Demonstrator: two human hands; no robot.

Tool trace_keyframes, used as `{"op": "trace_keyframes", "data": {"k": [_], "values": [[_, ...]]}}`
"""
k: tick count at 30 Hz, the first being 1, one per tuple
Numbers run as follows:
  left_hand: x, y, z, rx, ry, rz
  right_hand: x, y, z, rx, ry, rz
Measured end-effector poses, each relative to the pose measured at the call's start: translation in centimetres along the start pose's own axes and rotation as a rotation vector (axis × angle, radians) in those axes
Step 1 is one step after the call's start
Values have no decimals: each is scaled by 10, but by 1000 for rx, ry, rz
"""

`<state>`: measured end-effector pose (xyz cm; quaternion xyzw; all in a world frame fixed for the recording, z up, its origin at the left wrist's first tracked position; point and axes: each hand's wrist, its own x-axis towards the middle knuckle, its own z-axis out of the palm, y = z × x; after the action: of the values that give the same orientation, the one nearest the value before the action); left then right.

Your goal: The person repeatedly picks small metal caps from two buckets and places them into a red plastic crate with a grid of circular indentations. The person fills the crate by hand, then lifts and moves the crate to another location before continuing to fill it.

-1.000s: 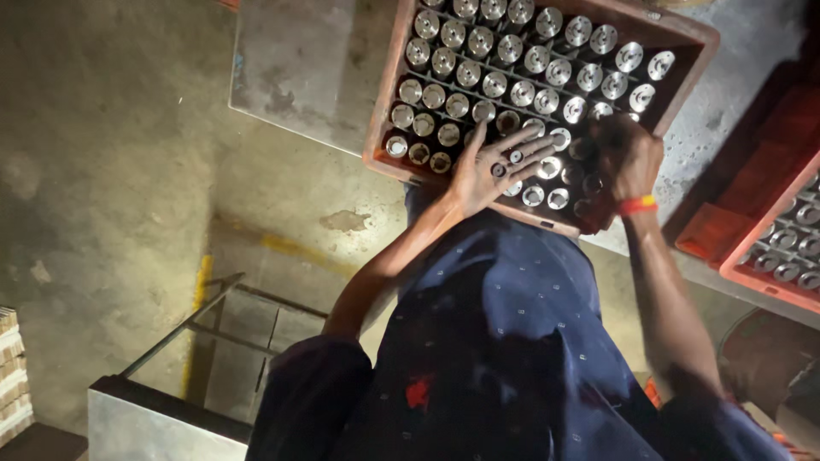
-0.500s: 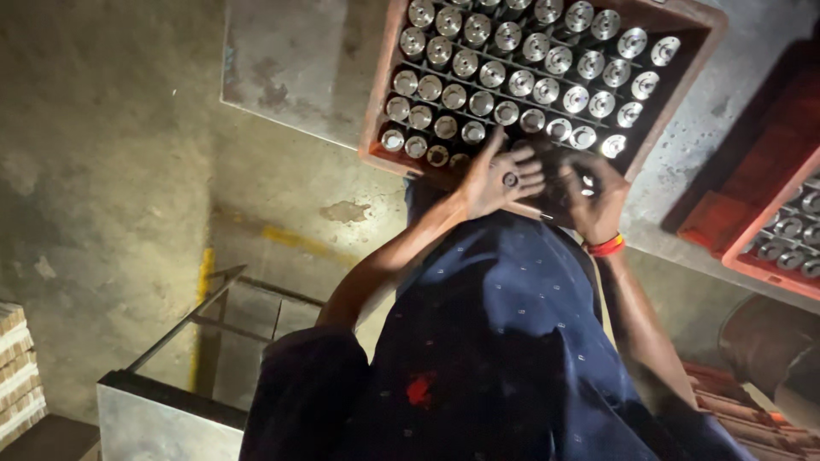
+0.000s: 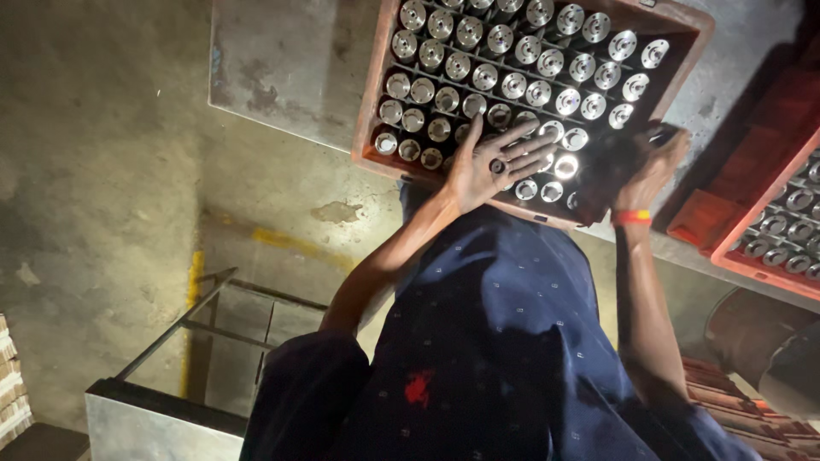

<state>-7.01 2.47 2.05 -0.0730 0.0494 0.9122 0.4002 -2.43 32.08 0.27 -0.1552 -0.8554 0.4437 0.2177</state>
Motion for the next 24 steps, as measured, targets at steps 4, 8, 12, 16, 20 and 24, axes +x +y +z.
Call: {"op": "trace_keyframes", "data": {"k": [4,8,12,16,20,24], "values": [[-7,3,0,-6,13,15,21,-14,-1,-424,-179,-171],[-9,4,-1,-56,35,50,10,-77,1,-171,-176,37],[-14,4,-12,-139,93,100,-25,-150,38,21,-529,-156],[-38,13,-34,-84,97,138,-35,-189,89,-15,-825,-488],[-67,39,-50,-249,-124,224,-37,-201,135,53,-775,-273],[-105,86,-45,245,345,304,-15,-194,196,178,-626,-67]]}}
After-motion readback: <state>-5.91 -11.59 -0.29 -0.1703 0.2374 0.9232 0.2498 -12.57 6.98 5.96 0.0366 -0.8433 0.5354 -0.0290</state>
